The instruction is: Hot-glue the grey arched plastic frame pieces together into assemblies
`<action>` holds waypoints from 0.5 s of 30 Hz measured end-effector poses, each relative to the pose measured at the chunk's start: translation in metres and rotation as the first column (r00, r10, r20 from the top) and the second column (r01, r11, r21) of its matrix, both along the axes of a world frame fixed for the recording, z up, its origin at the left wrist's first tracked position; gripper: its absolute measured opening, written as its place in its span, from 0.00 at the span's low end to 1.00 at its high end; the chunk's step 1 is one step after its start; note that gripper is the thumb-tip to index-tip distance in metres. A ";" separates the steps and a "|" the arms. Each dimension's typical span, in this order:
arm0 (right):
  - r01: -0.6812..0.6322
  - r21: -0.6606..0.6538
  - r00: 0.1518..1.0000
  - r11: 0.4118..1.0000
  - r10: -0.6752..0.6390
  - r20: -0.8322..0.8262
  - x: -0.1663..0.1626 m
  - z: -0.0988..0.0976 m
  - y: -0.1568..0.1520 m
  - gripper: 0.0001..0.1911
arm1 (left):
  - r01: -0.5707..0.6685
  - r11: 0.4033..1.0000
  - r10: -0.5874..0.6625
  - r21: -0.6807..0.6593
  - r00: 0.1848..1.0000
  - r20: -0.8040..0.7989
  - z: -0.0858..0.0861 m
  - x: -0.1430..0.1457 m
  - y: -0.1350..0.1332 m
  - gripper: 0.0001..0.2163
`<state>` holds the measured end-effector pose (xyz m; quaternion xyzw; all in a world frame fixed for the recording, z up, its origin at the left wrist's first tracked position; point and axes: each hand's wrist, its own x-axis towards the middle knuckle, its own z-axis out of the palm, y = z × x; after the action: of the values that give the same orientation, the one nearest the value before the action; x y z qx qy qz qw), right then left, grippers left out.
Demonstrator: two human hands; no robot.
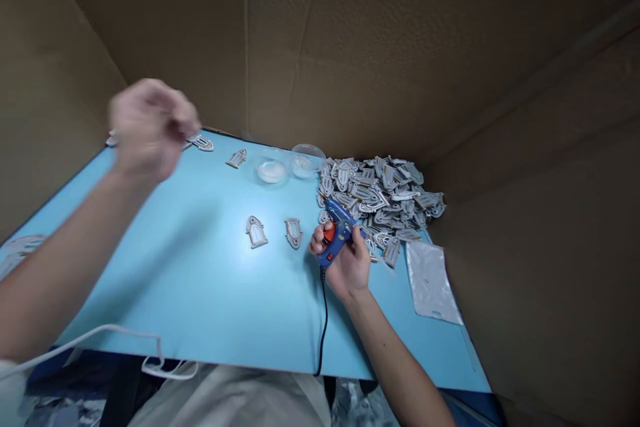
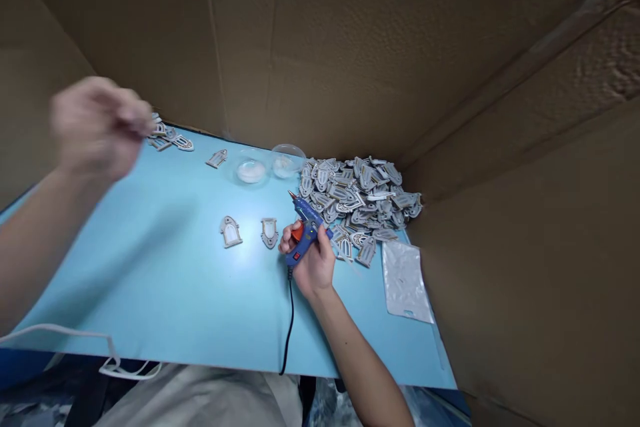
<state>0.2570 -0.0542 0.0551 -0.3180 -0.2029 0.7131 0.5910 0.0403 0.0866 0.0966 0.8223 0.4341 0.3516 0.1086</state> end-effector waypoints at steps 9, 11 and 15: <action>0.031 0.021 0.999 0.999 -0.031 0.013 0.002 0.001 0.001 0.24 | -0.013 0.989 -0.026 -0.145 0.963 -0.268 -0.004 0.066 0.104 0.11; 0.031 0.016 0.999 0.999 -0.031 0.016 0.002 0.001 0.001 0.23 | -0.020 0.988 -0.024 -0.151 0.957 -0.290 -0.008 0.067 0.107 0.17; 0.014 -0.001 0.999 1.000 -0.014 0.040 0.001 0.001 0.000 0.22 | 0.046 0.996 -0.060 -0.073 0.981 -0.187 -0.011 0.033 0.080 0.34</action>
<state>0.2576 -0.0543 0.0556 -0.3342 -0.2119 0.7025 0.5915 0.0733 0.1666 0.0852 0.8590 0.4322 0.2537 0.1044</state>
